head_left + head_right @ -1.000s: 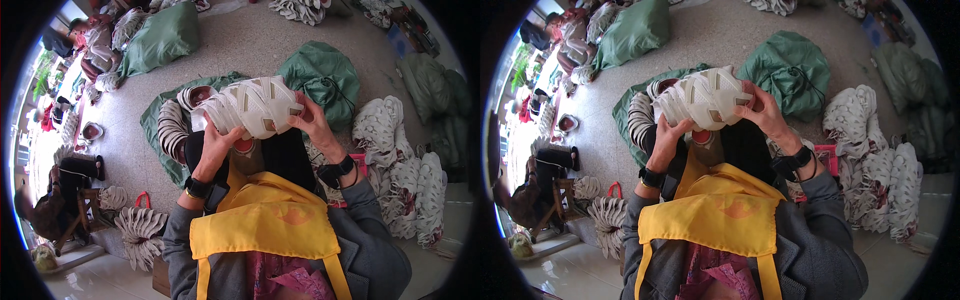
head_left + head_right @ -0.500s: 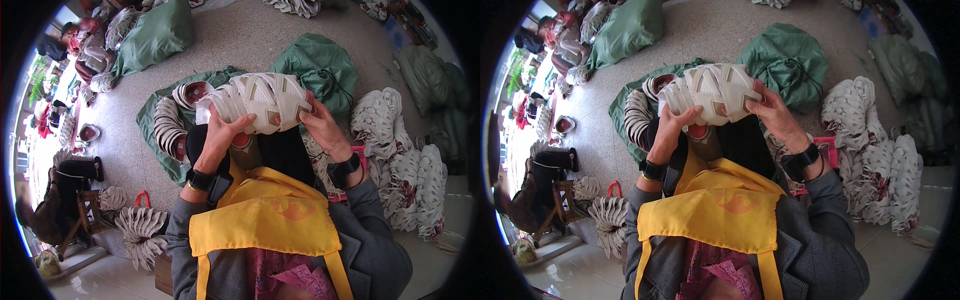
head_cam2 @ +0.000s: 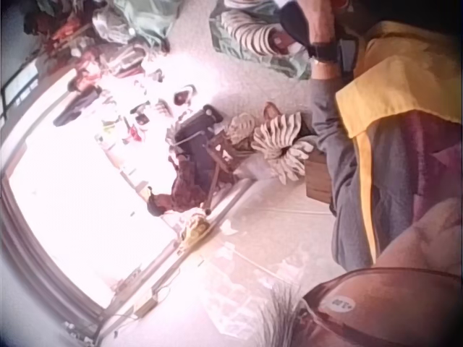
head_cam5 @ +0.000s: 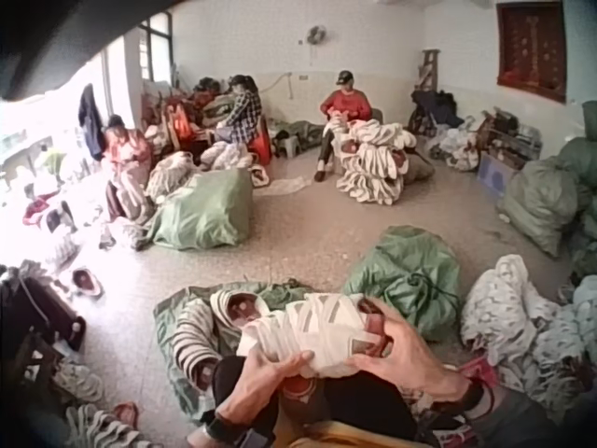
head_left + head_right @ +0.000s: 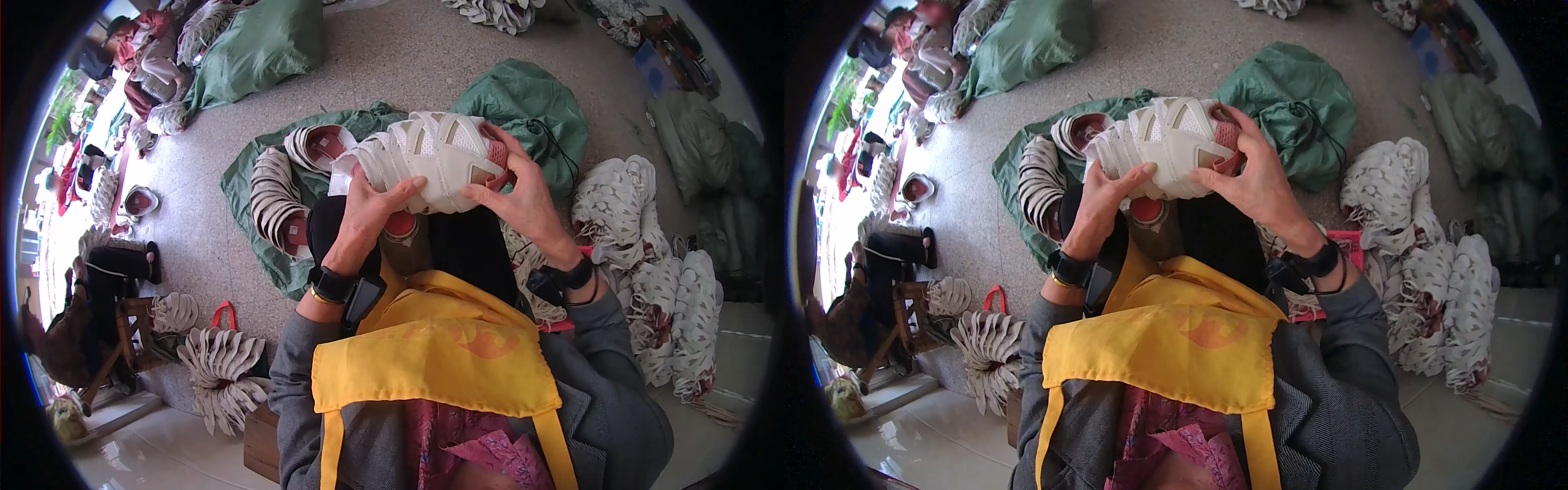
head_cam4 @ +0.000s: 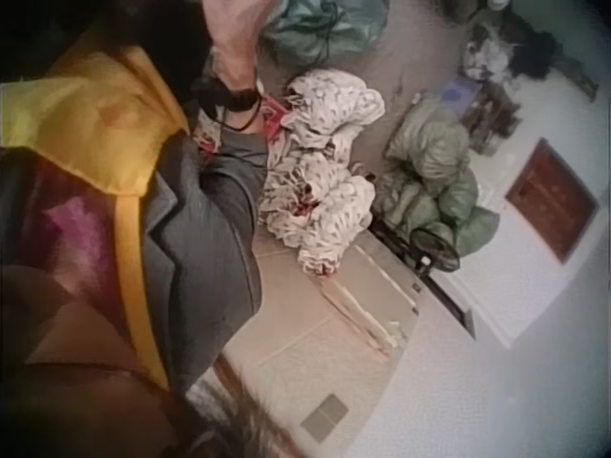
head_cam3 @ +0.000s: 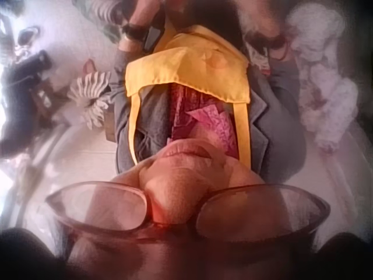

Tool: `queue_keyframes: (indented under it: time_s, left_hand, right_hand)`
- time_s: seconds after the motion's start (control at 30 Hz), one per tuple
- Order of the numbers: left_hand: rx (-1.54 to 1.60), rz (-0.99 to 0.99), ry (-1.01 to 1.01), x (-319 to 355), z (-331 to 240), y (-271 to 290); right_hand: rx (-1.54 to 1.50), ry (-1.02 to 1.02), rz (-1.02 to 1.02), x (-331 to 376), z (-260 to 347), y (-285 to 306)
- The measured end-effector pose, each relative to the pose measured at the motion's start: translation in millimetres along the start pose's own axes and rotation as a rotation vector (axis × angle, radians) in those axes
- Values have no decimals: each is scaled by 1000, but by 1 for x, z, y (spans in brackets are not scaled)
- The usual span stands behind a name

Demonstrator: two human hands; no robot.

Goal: Sort and organize white shoe components, grouping them into stacks and placing them into bags.

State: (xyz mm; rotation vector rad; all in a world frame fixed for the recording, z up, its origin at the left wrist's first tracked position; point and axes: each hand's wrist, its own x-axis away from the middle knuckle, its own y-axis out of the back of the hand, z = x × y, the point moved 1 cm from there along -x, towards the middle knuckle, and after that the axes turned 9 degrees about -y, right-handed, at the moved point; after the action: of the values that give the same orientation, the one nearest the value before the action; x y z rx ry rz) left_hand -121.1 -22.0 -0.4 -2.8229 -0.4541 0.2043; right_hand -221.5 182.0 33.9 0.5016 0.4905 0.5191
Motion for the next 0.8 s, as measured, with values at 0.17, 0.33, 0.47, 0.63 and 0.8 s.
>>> queue_keyframes:
  time_s: [0.17,0.33,0.47,0.63,0.8]
  left_hand:
    - [16,-8,-47,4,8,4]
    - [14,-39,-45,3,17,6]
    - [-14,-33,-96,3,20,7]
    - [-86,32,-93,-1,17,0]
    - [-31,-118,-75,3,25,1]
  right_hand:
    - [-396,-352,163,1,-12,2]
    - [-665,-426,172,-1,-33,6]
    - [-723,-442,202,-4,-38,7]
    - [-655,-457,257,-4,-43,11]
    - [-817,-507,152,-4,-43,11]
